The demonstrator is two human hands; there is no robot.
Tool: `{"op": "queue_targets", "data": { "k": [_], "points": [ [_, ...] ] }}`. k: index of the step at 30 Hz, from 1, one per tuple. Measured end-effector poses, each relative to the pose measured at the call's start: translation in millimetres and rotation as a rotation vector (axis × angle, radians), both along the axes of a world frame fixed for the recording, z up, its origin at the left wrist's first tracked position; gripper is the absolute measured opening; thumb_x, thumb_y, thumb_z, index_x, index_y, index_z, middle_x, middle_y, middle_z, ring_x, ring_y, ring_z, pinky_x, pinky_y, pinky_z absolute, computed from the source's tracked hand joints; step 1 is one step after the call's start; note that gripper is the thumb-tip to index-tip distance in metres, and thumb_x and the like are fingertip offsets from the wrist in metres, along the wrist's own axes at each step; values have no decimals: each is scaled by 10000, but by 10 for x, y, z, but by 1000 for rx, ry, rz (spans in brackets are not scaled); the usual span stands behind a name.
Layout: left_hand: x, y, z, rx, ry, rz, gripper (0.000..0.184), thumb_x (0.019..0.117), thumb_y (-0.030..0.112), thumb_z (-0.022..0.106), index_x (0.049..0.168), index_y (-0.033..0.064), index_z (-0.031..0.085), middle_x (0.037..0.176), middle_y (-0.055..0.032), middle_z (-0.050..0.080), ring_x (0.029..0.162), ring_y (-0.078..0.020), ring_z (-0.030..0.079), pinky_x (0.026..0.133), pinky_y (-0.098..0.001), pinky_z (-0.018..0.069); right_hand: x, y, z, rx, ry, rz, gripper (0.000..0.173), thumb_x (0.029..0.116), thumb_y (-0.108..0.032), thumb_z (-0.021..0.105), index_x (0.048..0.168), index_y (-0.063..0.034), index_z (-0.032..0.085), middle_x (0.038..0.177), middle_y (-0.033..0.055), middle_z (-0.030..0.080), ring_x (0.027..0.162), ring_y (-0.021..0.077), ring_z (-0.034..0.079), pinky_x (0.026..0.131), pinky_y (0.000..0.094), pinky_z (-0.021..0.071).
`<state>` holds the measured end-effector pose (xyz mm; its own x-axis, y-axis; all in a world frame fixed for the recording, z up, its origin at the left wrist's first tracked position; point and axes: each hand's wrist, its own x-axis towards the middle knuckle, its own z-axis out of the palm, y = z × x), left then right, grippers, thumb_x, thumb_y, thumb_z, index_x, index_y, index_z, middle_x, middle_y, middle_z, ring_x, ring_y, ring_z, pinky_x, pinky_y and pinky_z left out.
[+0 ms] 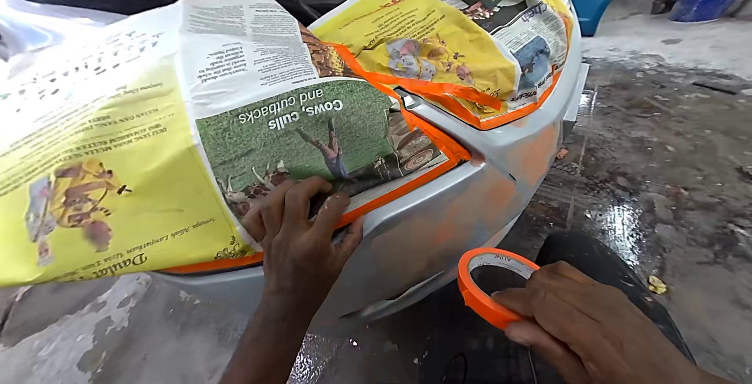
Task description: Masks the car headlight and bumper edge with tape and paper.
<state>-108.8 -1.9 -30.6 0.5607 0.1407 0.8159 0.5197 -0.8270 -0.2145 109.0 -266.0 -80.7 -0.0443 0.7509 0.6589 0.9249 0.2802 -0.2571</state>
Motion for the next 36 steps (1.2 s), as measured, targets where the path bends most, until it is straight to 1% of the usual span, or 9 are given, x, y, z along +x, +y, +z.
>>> {"op": "queue_targets", "data": {
  "k": [4, 8, 11, 15, 17, 19, 24, 29, 36],
  "points": [
    [205, -1, 171, 22, 104, -53, 345, 816, 415, 735, 1074, 188, 705, 1261, -127, 582, 1256, -375, 473, 1020, -574, 293, -35, 25, -117, -1, 31, -5, 394, 1099, -422, 422, 1098, -128, 684, 847, 37, 699, 802, 176, 654, 792, 322, 510],
    [423, -1, 334, 11, 202, -99, 434, 759, 409, 774, 1152, 233, 716, 1431, -148, 520, 1414, -398, 360, 1060, -592, 258, -138, 50, -163, -10, 43, 10, 386, 1097, -415, 435, 1090, -127, 692, 834, 35, 690, 796, 180, 644, 792, 320, 503],
    [637, 12, 403, 14, 224, -155, 526, 734, 443, 797, 1226, 285, 696, 1512, -165, 464, 1469, -431, 292, 1078, -638, 232, -182, 82, -168, 5, 35, 32, 372, 1098, -410, 438, 1077, -128, 680, 829, 30, 680, 776, 176, 636, 772, 322, 500],
    [894, 13, 424, 14, 250, -220, 621, 748, 439, 800, 1338, 340, 634, 1640, -169, 322, 1544, -451, 161, 1161, -728, 68, -198, 87, -110, 29, 15, 39, 362, 1095, -405, 450, 1076, -126, 679, 820, 28, 670, 770, 177, 634, 770, 326, 506],
    [826, -1, 417, 26, 263, -249, 629, 788, 407, 777, 1390, 339, 608, 1659, -199, 279, 1546, -491, 118, 1158, -767, 29, -178, 38, -114, 39, 17, 28, 360, 1098, -401, 441, 1079, -126, 672, 824, 28, 669, 776, 178, 634, 766, 326, 506],
    [608, 18, 424, 39, 292, -222, 625, 844, 445, 732, 1442, 362, 568, 1686, -184, 218, 1549, -501, 68, 1157, -775, 20, -126, -27, -157, 43, 33, 3, 362, 1099, -399, 439, 1086, -122, 672, 826, 29, 667, 783, 182, 634, 767, 324, 507],
    [160, 205, 391, 47, 296, -132, 680, 806, 599, 690, 1436, 374, 570, 1688, -208, 185, 1540, -529, 57, 1141, -799, 19, -29, -130, -352, 31, 93, -63, 367, 1100, -402, 433, 1070, -126, 674, 831, 18, 682, 780, 162, 642, 756, 315, 509],
    [495, 153, 456, 69, 346, -184, 625, 810, 562, 684, 1401, 377, 594, 1694, -194, 170, 1539, -537, 27, 1118, -820, 6, -101, -92, -429, 42, 134, -32, 361, 1100, -393, 440, 1065, -122, 676, 809, 23, 663, 771, 179, 638, 754, 330, 510],
    [813, 74, 536, 95, 416, -206, 700, 779, 560, 690, 1446, 389, 565, 1693, -211, 160, 1540, -535, -18, 1117, -811, -31, -176, 25, -396, 41, 149, 23, 344, 1100, -371, 447, 1064, -116, 676, 820, 21, 663, 783, 181, 639, 759, 330, 508]
  ]
}}
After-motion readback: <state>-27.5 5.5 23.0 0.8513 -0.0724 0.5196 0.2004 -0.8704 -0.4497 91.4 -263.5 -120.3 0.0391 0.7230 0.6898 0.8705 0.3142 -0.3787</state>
